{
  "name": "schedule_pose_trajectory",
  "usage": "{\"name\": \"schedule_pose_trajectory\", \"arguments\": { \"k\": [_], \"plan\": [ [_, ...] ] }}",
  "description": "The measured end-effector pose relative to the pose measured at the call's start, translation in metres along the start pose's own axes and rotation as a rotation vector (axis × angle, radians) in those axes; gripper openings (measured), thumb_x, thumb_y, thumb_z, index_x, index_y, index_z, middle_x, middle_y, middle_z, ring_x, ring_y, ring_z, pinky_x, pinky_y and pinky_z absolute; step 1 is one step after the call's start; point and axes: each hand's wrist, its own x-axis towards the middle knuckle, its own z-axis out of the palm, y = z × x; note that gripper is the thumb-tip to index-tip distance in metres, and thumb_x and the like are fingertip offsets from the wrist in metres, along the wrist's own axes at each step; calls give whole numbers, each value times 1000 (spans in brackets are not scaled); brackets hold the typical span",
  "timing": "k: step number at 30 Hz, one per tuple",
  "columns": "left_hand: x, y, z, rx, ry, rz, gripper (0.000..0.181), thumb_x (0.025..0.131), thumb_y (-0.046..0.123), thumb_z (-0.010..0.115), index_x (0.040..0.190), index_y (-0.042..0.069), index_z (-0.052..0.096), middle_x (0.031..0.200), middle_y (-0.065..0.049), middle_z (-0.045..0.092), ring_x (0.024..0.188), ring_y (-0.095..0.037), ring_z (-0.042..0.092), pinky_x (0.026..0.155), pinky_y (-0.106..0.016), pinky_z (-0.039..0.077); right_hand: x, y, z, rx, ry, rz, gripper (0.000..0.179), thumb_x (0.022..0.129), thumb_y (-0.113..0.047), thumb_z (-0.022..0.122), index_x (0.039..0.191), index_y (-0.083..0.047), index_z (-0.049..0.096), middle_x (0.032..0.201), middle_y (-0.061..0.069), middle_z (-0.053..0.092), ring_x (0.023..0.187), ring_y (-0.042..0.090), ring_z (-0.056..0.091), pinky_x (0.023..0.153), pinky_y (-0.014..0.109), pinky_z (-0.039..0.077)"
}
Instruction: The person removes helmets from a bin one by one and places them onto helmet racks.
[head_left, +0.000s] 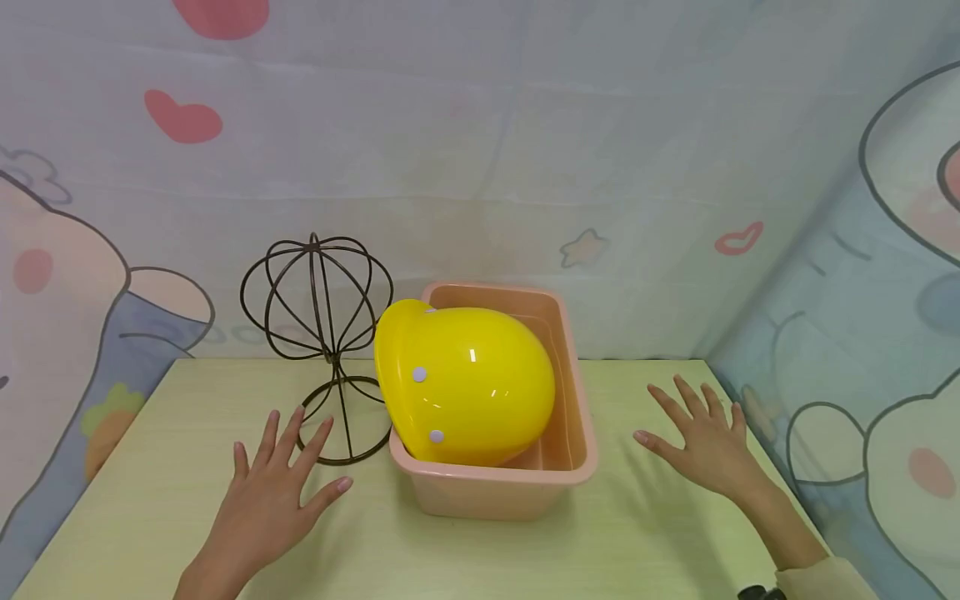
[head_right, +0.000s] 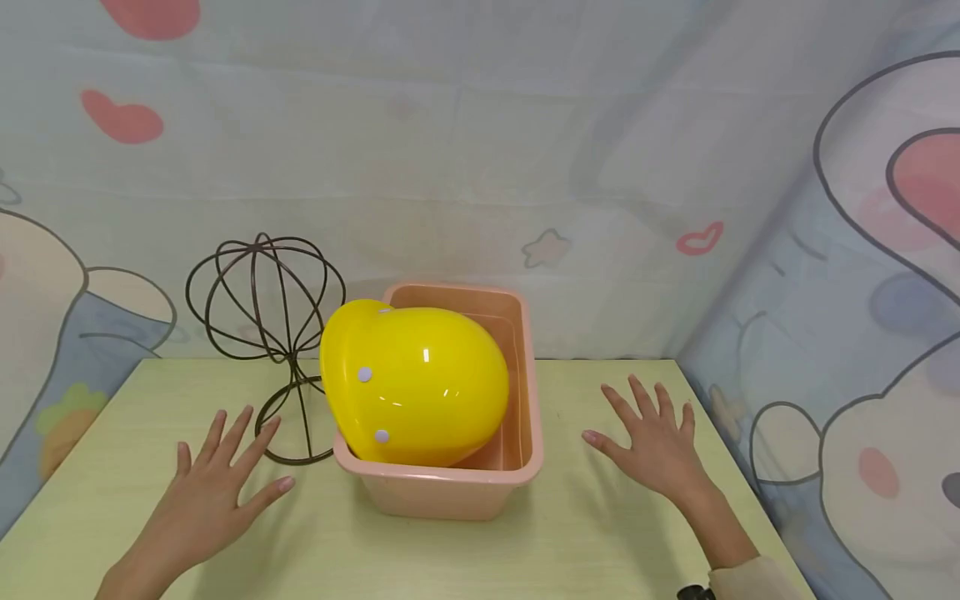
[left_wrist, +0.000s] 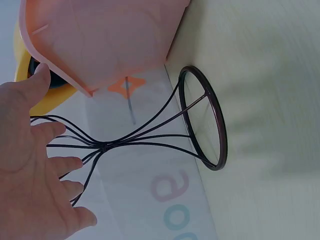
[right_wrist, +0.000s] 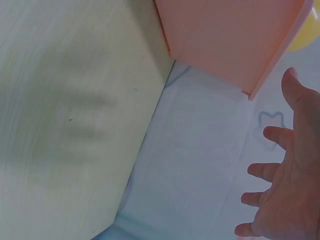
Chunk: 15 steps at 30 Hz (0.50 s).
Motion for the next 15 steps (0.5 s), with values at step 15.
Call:
{"name": "schedule_pose_trajectory", "arguments": {
  "k": [15],
  "plan": [
    [1, 12, -6, -212, 14, 52, 78, 85, 52, 55, 147, 21, 19, 149, -19, 12, 137, -34, 1, 101, -66, 12, 3, -16, -5, 292, 1, -223, 58, 88, -27, 61, 137, -6, 38, 138, 24, 34, 123, 47, 28, 88, 70, 25]
  ]
}}
